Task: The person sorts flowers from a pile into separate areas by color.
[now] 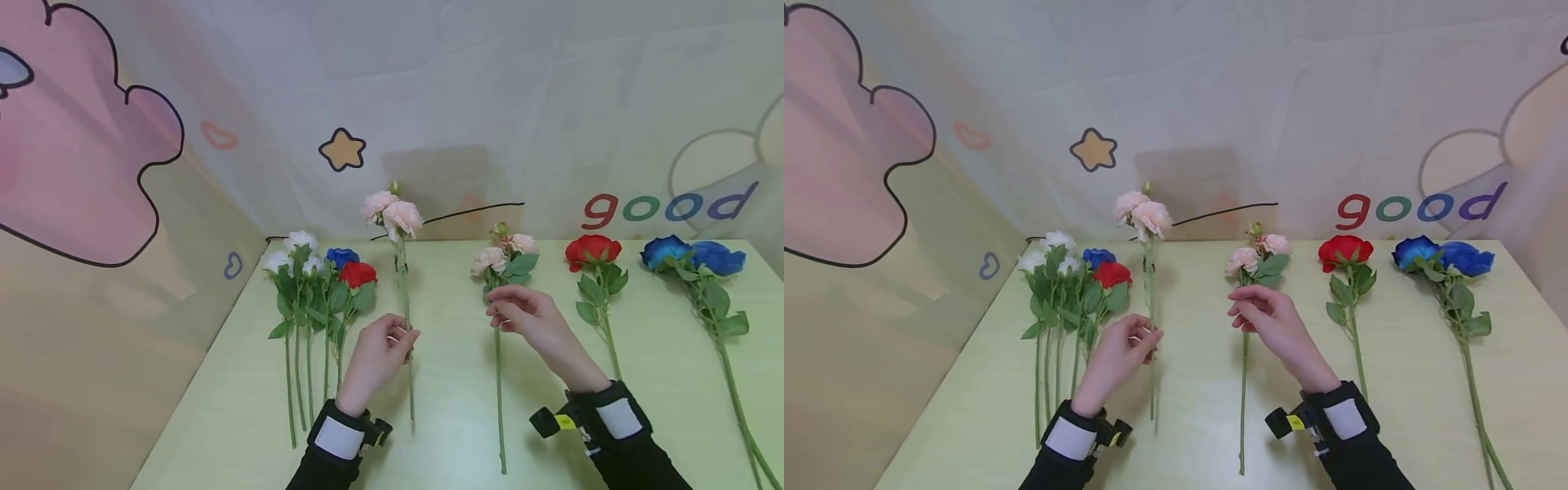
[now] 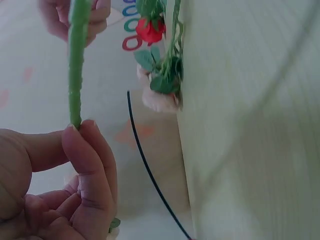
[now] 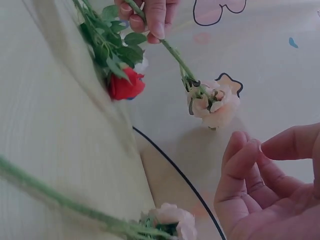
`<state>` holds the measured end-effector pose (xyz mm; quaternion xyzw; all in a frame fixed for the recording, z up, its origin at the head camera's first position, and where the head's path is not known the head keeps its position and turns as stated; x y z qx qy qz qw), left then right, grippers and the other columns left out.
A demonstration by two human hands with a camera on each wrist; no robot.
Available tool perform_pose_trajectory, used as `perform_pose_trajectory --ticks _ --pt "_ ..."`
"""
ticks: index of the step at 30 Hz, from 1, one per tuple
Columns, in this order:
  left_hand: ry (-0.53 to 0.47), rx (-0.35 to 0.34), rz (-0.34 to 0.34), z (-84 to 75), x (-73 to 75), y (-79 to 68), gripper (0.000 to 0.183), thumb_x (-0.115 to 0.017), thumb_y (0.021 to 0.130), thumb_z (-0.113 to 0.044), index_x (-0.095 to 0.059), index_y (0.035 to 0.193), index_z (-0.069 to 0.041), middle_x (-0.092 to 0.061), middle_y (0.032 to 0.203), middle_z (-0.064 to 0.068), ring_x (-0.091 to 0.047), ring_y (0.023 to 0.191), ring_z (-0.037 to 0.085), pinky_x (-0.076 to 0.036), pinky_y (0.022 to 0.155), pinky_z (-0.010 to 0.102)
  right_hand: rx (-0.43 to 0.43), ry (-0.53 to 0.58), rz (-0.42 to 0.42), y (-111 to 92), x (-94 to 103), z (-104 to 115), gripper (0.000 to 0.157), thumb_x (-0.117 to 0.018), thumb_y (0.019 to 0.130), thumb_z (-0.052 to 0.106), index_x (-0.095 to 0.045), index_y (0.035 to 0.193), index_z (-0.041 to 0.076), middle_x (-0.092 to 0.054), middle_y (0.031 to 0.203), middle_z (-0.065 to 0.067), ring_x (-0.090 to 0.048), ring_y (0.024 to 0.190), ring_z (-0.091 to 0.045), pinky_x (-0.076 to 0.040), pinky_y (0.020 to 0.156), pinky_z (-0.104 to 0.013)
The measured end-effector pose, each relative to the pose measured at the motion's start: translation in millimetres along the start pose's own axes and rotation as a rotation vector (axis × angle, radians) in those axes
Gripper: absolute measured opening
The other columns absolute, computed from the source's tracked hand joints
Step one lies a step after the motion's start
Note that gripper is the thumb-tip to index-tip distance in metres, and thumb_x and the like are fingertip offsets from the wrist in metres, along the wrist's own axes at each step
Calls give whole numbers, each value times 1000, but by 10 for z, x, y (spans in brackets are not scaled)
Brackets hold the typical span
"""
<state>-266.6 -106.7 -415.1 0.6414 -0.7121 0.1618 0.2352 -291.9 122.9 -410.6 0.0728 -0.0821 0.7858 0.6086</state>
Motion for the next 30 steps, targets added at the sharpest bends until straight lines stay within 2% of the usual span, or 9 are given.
perform_pose_trajectory --ticks 5,9,19,24,30 --pt "-14 4 64 -109 -275 26 20 -68 96 -17 -65 104 1 -70 81 11 -63 58 10 -50 54 21 11 -46 -13 -31 198 -50 38 -50 106 19 -52 134 -6 -68 99 4 -66 87 -6 -56 81 -19" --pt "-30 0 112 -221 -500 17 19 -70 95 -17 -65 101 0 -70 77 10 -64 57 9 -49 52 20 17 -86 -31 -76 349 -101 40 -50 107 21 -52 135 -7 -68 96 11 -67 85 -5 -57 79 -18" --pt "-28 -25 242 -483 -1080 3 17 -71 94 -19 -64 92 -4 -72 70 4 -59 48 -1 -39 48 16 11 -128 -86 -179 645 -187 43 -48 107 26 -49 137 -5 -66 95 19 -65 87 -2 -56 80 -15" --pt "-19 -2 263 -532 -1288 -1 17 -73 93 -20 -64 91 -5 -70 64 1 -55 46 -2 -39 49 15 23 -105 -109 -192 725 -199 42 -49 107 24 -49 136 -6 -66 94 21 -65 86 -1 -56 78 -16" --pt "33 4 266 -537 -1454 -8 17 -73 93 -19 -62 87 -7 -70 60 0 -53 44 -4 -36 46 15 17 -105 -123 -182 778 -211 41 -49 107 25 -50 135 -5 -67 94 21 -66 85 -1 -56 78 -16"
Point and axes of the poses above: each hand's wrist, its own y-axis towards the middle knuckle, its own x-axis out of the back of the hand, z = x × y, the point moved 10 cm from there along y, towards the middle knuckle
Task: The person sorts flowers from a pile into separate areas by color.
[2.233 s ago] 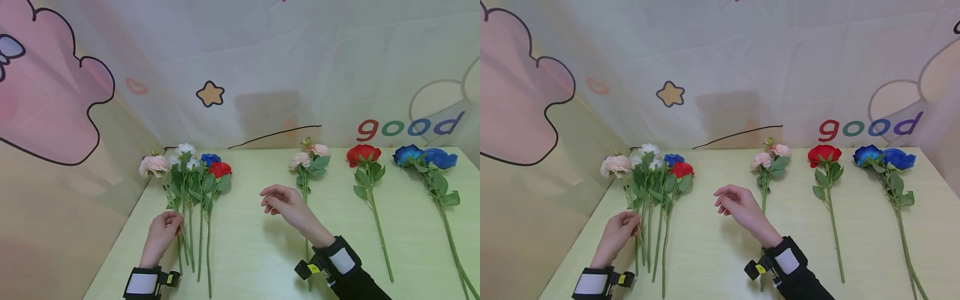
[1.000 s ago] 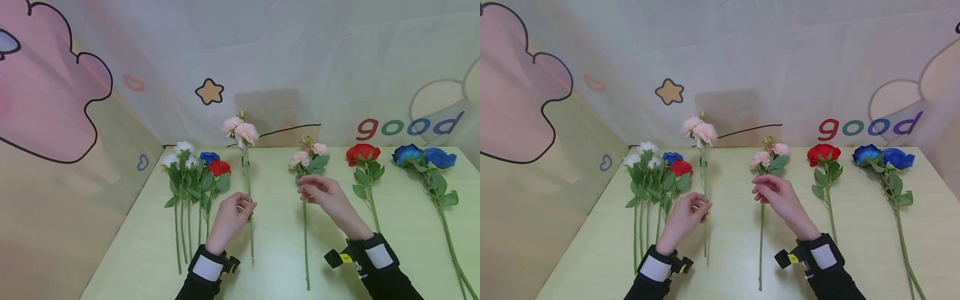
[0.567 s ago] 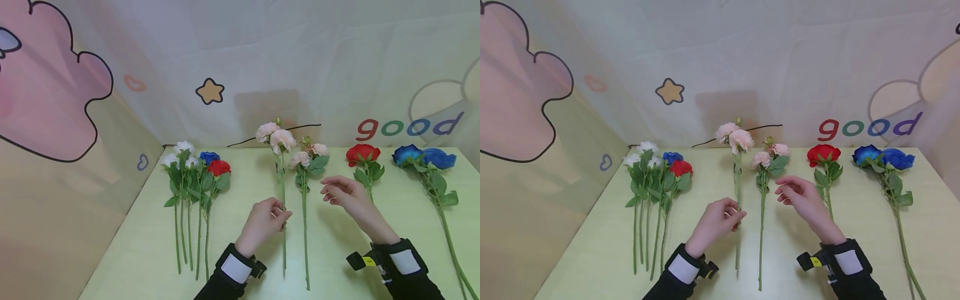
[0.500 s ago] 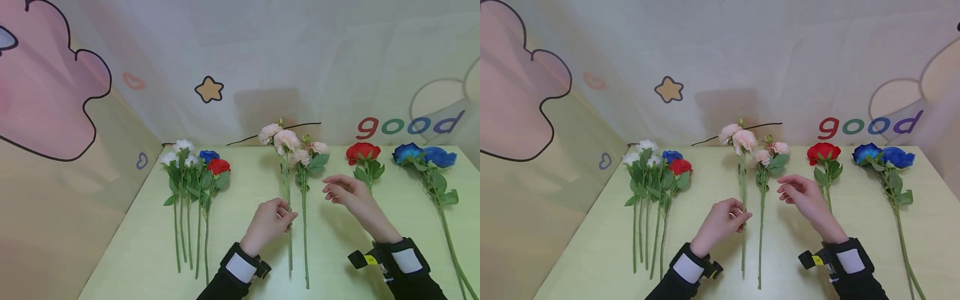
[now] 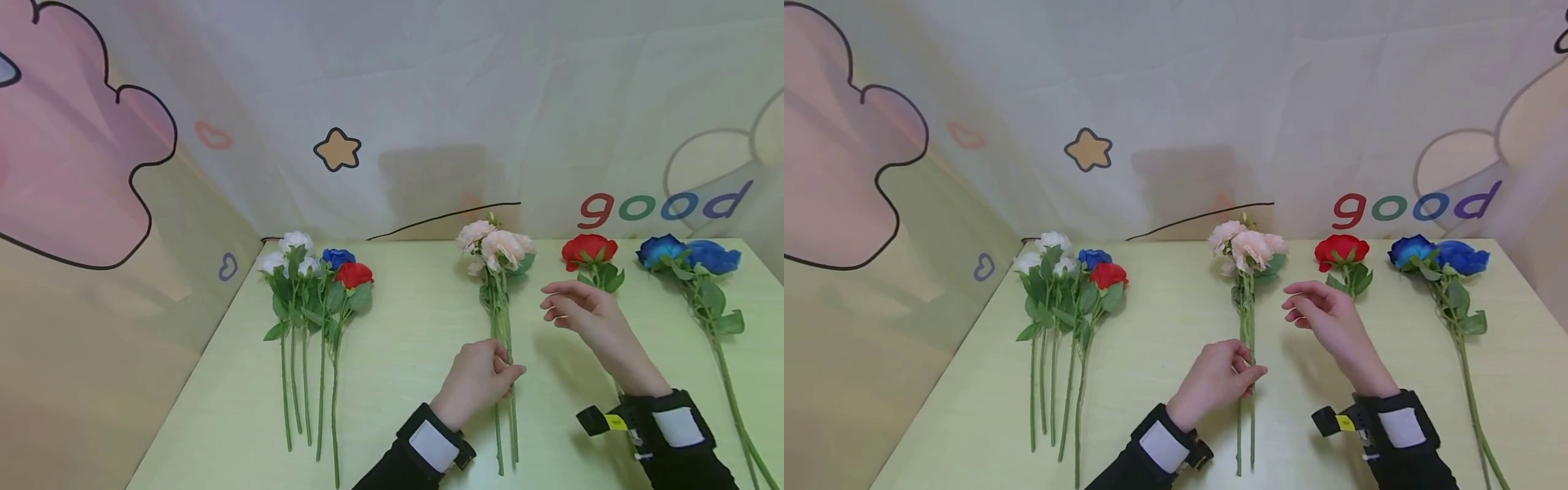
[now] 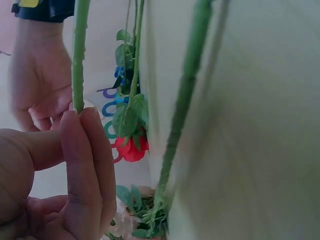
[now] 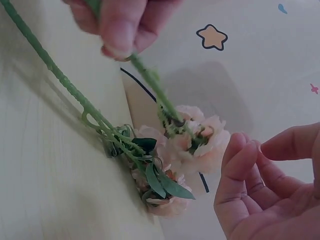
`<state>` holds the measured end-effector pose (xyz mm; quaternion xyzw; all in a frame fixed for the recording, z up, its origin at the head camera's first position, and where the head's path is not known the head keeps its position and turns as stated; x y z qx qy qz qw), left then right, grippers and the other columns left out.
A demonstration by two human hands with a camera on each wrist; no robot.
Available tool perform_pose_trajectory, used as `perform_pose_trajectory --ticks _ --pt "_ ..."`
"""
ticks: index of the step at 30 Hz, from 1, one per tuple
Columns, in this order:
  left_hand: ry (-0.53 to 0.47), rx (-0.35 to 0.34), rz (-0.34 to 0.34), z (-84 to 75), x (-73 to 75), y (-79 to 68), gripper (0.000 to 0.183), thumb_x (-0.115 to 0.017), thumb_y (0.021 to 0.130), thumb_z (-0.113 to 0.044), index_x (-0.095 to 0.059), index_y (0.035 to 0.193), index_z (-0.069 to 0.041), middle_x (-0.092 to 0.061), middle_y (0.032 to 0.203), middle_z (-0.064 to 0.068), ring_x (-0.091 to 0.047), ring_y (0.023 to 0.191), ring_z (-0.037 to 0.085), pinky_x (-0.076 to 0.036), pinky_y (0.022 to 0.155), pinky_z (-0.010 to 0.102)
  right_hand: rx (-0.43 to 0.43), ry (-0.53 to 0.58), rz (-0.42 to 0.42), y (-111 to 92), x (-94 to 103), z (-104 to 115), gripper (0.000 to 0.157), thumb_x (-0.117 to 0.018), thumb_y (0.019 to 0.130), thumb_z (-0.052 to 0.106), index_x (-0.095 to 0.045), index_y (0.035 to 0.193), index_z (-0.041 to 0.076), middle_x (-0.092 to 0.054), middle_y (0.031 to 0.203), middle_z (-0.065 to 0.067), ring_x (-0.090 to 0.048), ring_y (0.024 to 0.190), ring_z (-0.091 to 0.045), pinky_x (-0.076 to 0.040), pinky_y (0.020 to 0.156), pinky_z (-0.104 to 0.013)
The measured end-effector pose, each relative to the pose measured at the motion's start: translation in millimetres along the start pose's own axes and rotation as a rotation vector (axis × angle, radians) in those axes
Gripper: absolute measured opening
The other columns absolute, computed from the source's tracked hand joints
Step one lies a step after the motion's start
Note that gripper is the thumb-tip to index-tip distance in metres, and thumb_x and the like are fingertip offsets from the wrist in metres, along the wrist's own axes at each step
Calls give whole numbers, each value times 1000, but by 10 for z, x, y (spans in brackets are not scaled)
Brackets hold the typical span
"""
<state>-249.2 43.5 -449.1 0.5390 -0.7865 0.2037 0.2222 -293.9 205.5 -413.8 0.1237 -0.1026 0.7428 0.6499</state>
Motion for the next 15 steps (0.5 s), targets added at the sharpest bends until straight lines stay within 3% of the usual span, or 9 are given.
perform_pose_trajectory --ticks 7,15 --pt "104 41 10 75 -95 6 18 -74 92 -22 -64 86 -8 -72 63 -2 -54 43 -4 -40 46 15 4 8 0 -1 -16 2 42 -49 107 24 -49 136 -7 -66 92 22 -66 84 -1 -57 77 -16" --pt "117 49 34 90 -123 12 18 -74 92 -20 -65 82 -9 -71 59 -2 -54 41 -3 -39 44 17 -14 -8 5 -2 -23 -8 41 -49 107 24 -50 136 -5 -66 92 22 -66 85 -1 -56 79 -17"
Point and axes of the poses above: each hand's wrist, its own y-axis towards the middle knuckle, its own x-axis out of the back of the hand, z = x × y, the point moved 10 cm from there along y, towards the middle knuckle
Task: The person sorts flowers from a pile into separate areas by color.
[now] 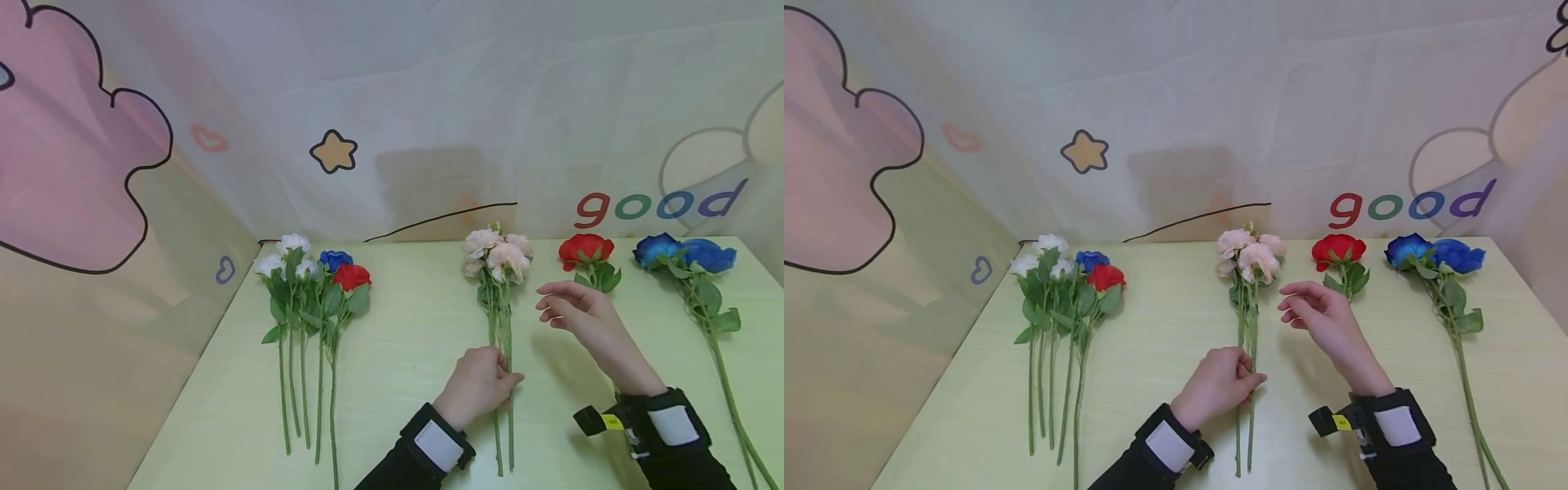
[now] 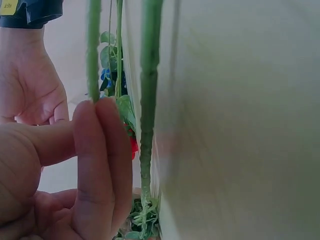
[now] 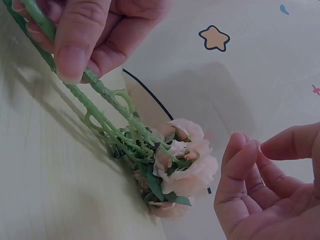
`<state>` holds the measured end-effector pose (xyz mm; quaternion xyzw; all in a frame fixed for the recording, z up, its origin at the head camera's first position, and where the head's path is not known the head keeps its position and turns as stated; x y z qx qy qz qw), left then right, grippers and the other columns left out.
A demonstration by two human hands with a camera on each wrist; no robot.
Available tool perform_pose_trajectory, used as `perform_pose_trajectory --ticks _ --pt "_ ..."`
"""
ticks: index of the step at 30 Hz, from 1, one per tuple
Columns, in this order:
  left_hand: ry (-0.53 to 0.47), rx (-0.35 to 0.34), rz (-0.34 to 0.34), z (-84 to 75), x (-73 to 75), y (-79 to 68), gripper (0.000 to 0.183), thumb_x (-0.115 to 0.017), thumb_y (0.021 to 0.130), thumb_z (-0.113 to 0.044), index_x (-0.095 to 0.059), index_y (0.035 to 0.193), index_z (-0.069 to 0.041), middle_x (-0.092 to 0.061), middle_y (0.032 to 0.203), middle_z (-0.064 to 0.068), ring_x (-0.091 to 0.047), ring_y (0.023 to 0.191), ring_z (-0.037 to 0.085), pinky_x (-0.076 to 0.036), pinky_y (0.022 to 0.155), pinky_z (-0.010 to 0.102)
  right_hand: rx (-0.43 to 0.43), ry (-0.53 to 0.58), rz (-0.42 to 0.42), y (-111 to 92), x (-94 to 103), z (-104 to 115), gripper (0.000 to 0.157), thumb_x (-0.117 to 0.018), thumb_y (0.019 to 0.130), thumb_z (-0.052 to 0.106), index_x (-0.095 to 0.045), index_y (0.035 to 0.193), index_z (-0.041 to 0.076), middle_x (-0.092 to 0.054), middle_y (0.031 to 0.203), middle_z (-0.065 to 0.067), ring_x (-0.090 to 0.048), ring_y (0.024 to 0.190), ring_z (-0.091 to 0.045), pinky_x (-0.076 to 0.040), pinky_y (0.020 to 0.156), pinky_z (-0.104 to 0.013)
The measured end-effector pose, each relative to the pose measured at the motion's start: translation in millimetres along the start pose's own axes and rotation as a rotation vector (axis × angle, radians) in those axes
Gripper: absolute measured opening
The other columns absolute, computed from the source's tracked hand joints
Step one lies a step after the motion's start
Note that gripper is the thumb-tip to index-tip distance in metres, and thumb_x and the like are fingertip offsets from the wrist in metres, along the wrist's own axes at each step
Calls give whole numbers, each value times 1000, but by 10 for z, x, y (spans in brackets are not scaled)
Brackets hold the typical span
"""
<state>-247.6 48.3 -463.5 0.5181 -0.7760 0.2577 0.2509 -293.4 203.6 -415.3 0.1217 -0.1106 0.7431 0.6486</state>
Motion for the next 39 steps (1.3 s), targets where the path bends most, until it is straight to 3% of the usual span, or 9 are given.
perform_pose_trajectory --ticks 6,12,14,18,22,30,35,39 --pt "87 -7 -11 -7 29 -2 20 -73 92 -21 -67 77 -10 -69 56 -4 -52 43 -2 -37 44 16 -2 -2 -1 8 -10 -1 41 -49 107 24 -50 136 -5 -66 92 20 -65 85 -1 -56 78 -17" --pt "139 26 -20 1 110 -17 18 -75 90 -24 -72 91 -6 -68 74 -4 -52 55 3 -40 50 17 -9 -33 -3 16 -29 -22 40 -48 107 23 -51 135 -6 -66 91 19 -66 84 -3 -56 77 -17" --pt "145 40 -23 11 143 -22 18 -75 90 -23 -72 93 -5 -70 77 -2 -53 56 4 -41 52 18 -12 -62 -8 21 -39 -36 39 -48 107 21 -52 135 -6 -68 93 14 -66 83 -3 -56 76 -17" --pt "172 55 -42 32 215 -27 19 -75 90 -23 -71 96 -5 -72 80 1 -54 58 6 -42 54 19 -18 -142 1 30 -115 -71 35 -49 106 16 -54 131 -7 -71 101 -9 -67 81 -8 -56 74 -18" --pt "191 64 -56 68 275 -27 22 -76 90 -22 -70 99 -3 -68 76 1 -53 57 7 -42 54 20 -17 -235 62 28 -260 -110 34 -51 103 13 -56 129 -8 -69 109 -24 -70 83 -17 -56 71 -22" --pt "210 86 6 130 270 -26 22 -75 90 -23 -71 98 -3 -72 86 3 -57 63 9 -44 57 21 37 -309 211 -4 -520 -138 37 -56 100 13 -56 128 -11 -68 106 -26 -72 81 -24 -55 67 -31" --pt "205 91 48 125 229 -44 20 -75 90 -23 -74 97 -4 -74 92 4 -57 64 9 -44 57 21 38 -331 235 -6 -602 -145 39 -56 100 14 -56 130 -11 -67 114 -29 -71 86 -25 -56 70 -33" --pt "193 92 63 126 199 -48 18 -76 88 -23 -74 93 -5 -72 85 1 -55 61 8 -43 54 20 41 -357 231 -6 -629 -138 39 -57 100 16 -57 130 -10 -66 116 -29 -71 91 -28 -57 72 -35"
Point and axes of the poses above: each hand's wrist, its own y-axis towards the middle knuckle, its own x-axis out of the back of the hand, z = x × y, the point moved 10 cm from there along y, towards the middle knuckle
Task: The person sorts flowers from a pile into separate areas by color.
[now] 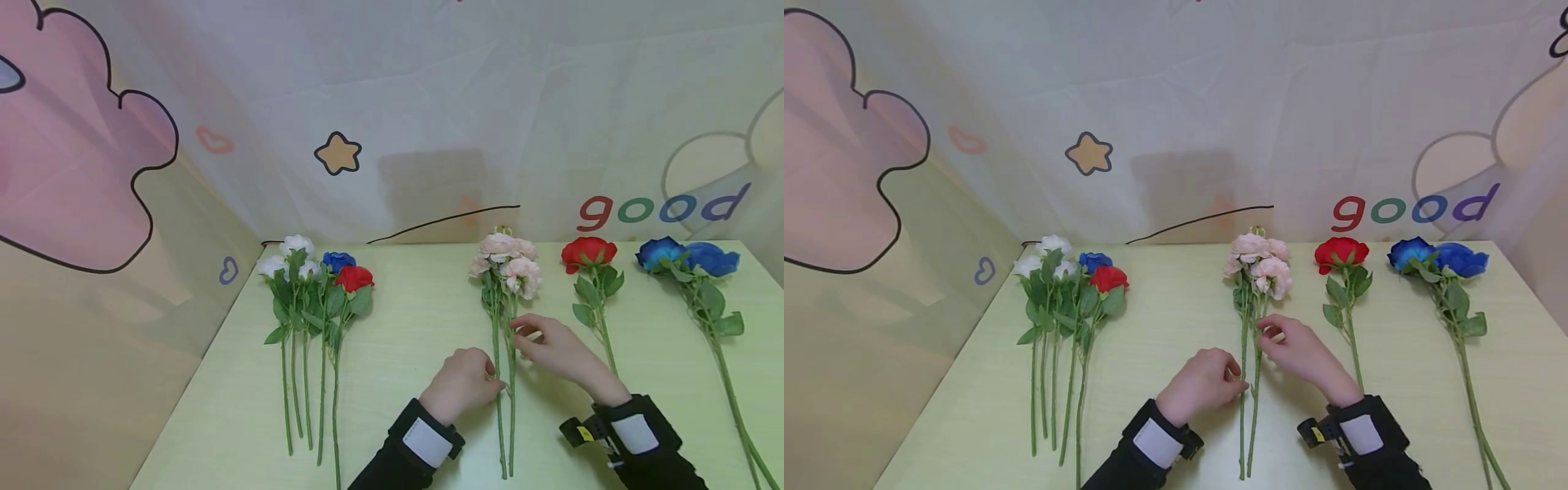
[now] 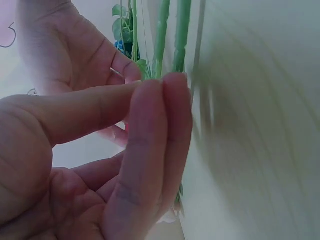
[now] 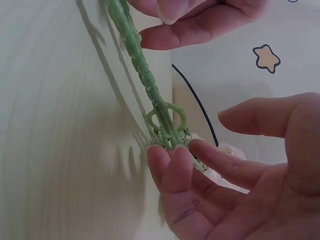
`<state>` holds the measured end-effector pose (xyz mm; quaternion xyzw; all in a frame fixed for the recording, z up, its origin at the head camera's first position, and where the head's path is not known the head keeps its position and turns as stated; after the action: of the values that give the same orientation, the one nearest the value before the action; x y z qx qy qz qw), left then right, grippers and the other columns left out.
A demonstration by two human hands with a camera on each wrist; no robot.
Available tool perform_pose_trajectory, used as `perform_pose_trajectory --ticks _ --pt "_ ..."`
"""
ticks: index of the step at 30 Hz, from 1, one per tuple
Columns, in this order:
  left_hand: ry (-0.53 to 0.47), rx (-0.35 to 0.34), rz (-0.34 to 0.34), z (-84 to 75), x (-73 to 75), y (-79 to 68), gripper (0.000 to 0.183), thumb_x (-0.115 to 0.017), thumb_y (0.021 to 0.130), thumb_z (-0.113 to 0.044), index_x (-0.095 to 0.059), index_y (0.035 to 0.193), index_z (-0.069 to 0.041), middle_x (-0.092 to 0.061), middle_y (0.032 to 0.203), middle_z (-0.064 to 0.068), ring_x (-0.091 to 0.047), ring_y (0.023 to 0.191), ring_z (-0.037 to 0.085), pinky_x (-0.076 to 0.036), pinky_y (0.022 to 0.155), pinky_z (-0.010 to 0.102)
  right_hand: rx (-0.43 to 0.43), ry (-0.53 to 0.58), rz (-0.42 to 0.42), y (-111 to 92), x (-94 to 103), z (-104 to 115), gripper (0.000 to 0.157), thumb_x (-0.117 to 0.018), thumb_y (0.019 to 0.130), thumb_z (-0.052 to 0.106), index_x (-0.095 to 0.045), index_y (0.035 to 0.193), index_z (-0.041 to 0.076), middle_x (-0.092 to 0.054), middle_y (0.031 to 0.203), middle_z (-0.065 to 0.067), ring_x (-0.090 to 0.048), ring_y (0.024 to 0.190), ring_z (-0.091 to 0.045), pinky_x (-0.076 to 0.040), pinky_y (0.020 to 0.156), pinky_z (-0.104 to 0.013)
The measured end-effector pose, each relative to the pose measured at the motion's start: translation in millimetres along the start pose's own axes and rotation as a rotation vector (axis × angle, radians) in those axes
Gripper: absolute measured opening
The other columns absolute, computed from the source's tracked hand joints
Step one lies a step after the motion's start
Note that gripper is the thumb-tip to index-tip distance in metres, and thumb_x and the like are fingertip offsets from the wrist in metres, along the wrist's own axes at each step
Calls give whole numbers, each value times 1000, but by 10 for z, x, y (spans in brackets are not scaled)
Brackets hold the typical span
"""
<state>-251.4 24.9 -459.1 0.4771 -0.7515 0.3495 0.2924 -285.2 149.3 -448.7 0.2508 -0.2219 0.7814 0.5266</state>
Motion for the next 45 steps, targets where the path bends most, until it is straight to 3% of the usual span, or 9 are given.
perform_pose_trajectory --ticks 16,26,33,39,45 --pt "25 -9 36 -21 -38 -1 18 -75 89 -23 -75 96 -6 -75 94 1 -59 65 8 -46 56 21 46 8 -5 6 -31 47 39 -56 101 15 -57 130 -10 -65 122 -30 -72 91 -27 -55 69 -30" --pt "-6 -7 9 -6 55 -18 22 -72 92 -25 -75 103 -6 -76 93 3 -58 63 8 -45 55 21 39 -20 -13 -13 18 57 37 -58 100 15 -58 129 -9 -66 119 -29 -71 91 -29 -57 71 -34" --pt "-30 -125 -124 -87 268 -47 16 -68 95 -18 -75 101 -5 -73 79 2 -57 59 5 -43 54 18 10 -62 -119 -46 158 99 35 -59 100 16 -60 128 -5 -67 118 -26 -68 94 -30 -56 70 -34" --pt "-23 -228 -270 -145 514 -149 15 -65 97 -16 -74 103 -6 -75 84 4 -57 58 2 -41 53 14 65 49 -223 -79 235 253 29 -58 101 12 -63 124 -5 -69 116 -24 -69 89 -27 -54 69 -24" --pt "-22 -287 -385 -116 739 -286 14 -64 98 -13 -74 105 -7 -76 87 3 -60 62 1 -42 55 11 69 164 -246 -75 221 353 28 -57 102 12 -63 124 -5 -69 116 -24 -70 85 -19 -57 72 -23"
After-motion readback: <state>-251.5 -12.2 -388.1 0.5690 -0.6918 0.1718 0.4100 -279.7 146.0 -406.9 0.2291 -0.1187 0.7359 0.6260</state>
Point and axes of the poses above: each hand's wrist, its own y-axis towards the middle knuckle, its own x-axis out of the back of the hand, z = x × y, the point moved 10 cm from there along y, towards the middle knuckle
